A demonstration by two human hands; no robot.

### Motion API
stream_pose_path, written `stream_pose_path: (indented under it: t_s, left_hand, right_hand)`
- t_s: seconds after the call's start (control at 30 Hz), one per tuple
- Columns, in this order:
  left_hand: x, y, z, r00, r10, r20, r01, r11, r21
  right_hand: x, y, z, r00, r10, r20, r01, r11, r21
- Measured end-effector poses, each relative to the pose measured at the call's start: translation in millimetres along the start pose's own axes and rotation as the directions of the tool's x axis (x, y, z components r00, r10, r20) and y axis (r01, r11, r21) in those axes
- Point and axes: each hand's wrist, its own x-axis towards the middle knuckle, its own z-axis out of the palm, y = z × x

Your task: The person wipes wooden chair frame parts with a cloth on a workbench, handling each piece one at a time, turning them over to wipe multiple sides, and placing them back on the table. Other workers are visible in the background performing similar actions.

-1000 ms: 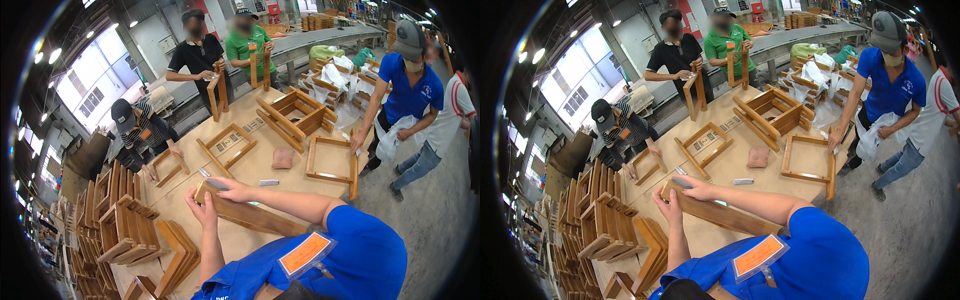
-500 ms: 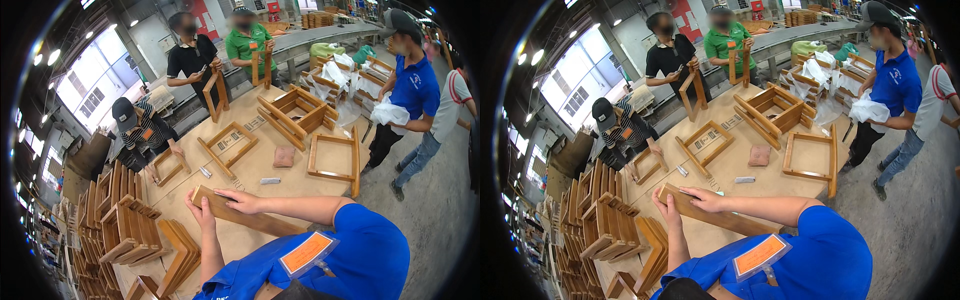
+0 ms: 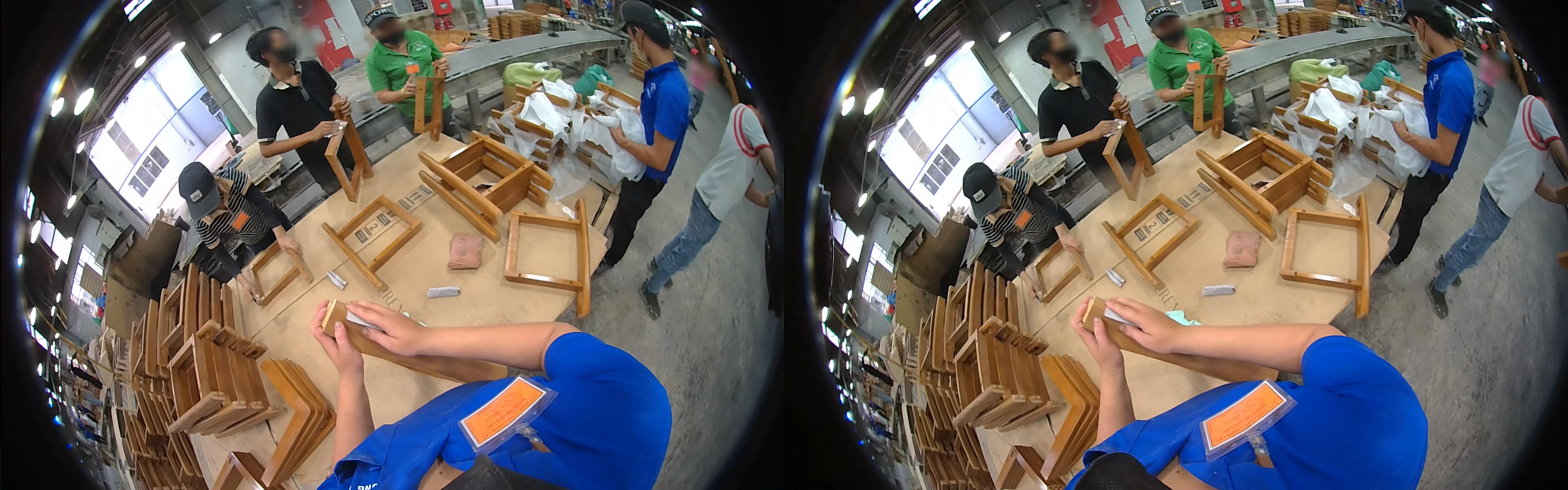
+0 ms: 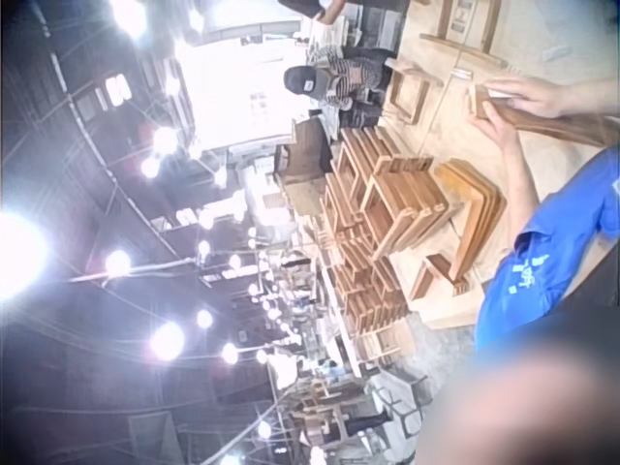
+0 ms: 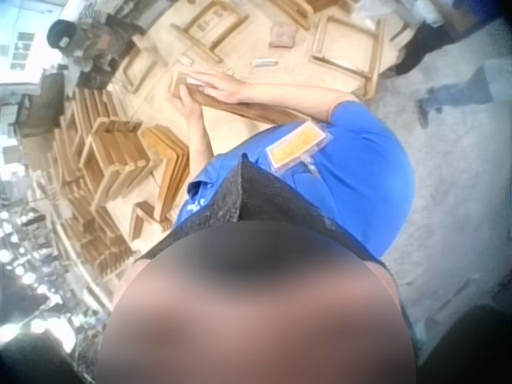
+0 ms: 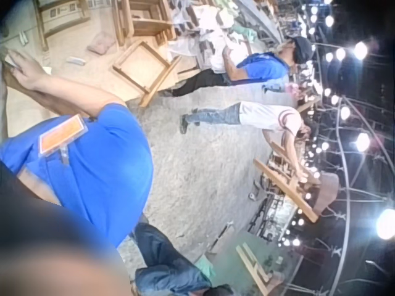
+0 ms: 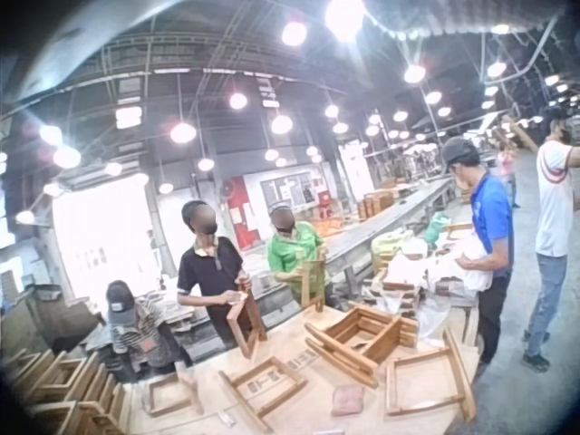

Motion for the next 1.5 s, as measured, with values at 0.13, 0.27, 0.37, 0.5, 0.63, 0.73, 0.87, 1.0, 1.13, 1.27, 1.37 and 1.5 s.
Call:
stream_pose_path:
  t_s: [0.13, 0.27, 0.37, 0.5, 0.63, 0.73, 0.87, 1.0, 1.13, 1.27, 1.37, 1.5]
  left_hand:
    - [-2, -6, 11, 1.000, -0.017, -0.007, 0.016, 0.999, -0.052]
    - [4, -7, 2, 0.999, 0.035, -0.036, -0.033, 0.998, 0.044]
    - [6, -7, -4, 0.996, -0.003, -0.090, 0.002, 1.000, -0.008]
    - [1, -10, 5, 0.996, 0.024, -0.083, -0.020, 0.998, 0.051]
    - [1, -15, 13, 0.993, 0.031, -0.116, -0.029, 0.999, 0.019]
    - [6, -17, 5, 0.988, -0.003, -0.153, 0.016, 0.996, 0.085]
    - [20, -15, -17, 0.976, 0.043, -0.213, 0.029, 0.946, 0.324]
    - [31, -15, -22, 0.974, -0.016, -0.226, 0.078, 0.960, 0.269]
    - [29, -20, 5, 0.997, 0.023, -0.075, -0.002, 0.963, 0.270]
    - [25, -24, 27, 0.999, 0.036, 0.022, -0.038, 0.994, 0.102]
    - [28, -26, 24, 0.999, 0.013, -0.042, -0.006, 0.987, 0.158]
    - [39, -35, -5, 0.981, -0.001, -0.195, 0.054, 0.963, 0.263]
  right_hand:
    - [16, 3, 7, 0.996, -0.052, -0.072, 0.048, 0.997, -0.060]
    - [0, 3, 8, 1.000, -0.008, 0.028, 0.015, 0.961, -0.275]
    - [-21, 1, 5, 0.998, -0.005, 0.056, 0.021, 0.955, -0.295]
    - [-7, 1, 9, 0.990, -0.130, -0.051, 0.103, 0.928, -0.358]
    - [18, 5, 16, 0.981, -0.181, -0.070, 0.131, 0.886, -0.445]
    - [0, 16, 14, 0.995, -0.076, -0.070, 0.039, 0.907, -0.419]
    - [-62, 36, -2, 0.997, 0.077, -0.029, -0.082, 0.879, -0.469]
    - [-89, 34, -10, 0.995, 0.099, -0.015, -0.095, 0.881, -0.464]
    - [-28, 20, -4, 0.990, 0.108, -0.095, -0.131, 0.952, -0.277]
    - [35, 16, -8, 0.986, 0.003, -0.167, -0.027, 0.990, -0.138]
    - [30, 20, -6, 0.989, -0.001, -0.148, -0.030, 0.979, -0.204]
    - [-30, 33, 5, 0.992, 0.068, -0.108, -0.110, 0.880, -0.461]
